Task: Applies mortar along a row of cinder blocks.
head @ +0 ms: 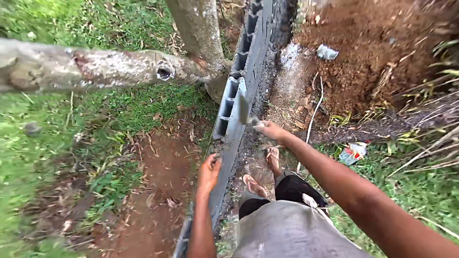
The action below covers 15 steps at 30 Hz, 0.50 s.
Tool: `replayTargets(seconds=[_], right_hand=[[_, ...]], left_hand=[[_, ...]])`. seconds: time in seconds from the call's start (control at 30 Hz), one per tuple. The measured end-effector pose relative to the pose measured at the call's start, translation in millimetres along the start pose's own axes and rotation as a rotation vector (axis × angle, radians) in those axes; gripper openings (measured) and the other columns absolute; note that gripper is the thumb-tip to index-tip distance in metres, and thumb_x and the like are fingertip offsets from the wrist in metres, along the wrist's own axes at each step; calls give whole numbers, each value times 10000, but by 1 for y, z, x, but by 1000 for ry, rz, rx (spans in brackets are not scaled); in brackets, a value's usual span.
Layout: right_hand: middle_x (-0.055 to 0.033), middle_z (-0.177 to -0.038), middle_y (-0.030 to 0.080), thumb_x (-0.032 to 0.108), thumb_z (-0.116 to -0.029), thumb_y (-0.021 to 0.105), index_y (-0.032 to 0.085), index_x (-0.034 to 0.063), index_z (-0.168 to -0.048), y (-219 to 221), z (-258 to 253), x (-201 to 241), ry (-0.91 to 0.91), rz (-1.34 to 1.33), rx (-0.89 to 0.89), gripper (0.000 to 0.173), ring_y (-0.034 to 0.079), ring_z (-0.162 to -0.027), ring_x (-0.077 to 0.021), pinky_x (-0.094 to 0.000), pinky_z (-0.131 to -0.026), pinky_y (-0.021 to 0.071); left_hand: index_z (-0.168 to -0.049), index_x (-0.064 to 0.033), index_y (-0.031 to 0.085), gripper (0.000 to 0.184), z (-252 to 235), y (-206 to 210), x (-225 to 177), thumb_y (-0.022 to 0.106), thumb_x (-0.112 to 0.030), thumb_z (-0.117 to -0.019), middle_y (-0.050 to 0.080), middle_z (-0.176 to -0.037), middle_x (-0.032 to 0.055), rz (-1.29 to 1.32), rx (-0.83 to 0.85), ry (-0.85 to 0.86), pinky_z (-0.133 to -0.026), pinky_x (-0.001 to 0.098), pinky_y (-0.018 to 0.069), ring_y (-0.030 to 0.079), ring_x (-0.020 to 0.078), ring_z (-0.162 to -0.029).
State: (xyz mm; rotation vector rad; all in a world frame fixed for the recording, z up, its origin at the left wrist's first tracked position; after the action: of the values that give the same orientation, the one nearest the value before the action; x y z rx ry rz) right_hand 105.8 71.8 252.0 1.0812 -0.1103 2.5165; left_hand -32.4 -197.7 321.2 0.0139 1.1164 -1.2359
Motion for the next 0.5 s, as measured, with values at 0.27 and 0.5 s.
replayTargets(seconds=[0.27, 0.5], right_hand=[[-109, -1029, 564, 297, -1072, 525, 492, 35, -1396, -101, 213, -243, 501, -131, -815, 418, 535, -807, -172, -369, -721, 502], [-153, -851, 603, 241, -990, 614, 627, -60, -1109, -105, 392, -419, 576, 65, -1046, 324, 549, -646, -202, -408, -589, 508]], left_hand=[[-1391, -29, 596, 411, 187, 6, 195, 606, -226, -1031, 665, -1280, 232, 7, -25, -270, -1031, 578, 505, 662, 373, -1165], [-1072, 45, 726, 528, 286, 38, 310, 576, -460, -1031, 698, -1099, 302, -124, 94, -648, -974, 660, 478, 654, 473, -1107]])
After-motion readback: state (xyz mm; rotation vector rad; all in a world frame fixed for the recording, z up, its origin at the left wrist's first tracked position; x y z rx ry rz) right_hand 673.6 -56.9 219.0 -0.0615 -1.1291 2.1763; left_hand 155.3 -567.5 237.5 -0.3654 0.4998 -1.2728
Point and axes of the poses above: each hand's wrist, its own z-axis away from the middle knuckle, its own y-axis out of the palm, x = y × z, the point moved 8 cm from there along -z, towards the middle knuckle
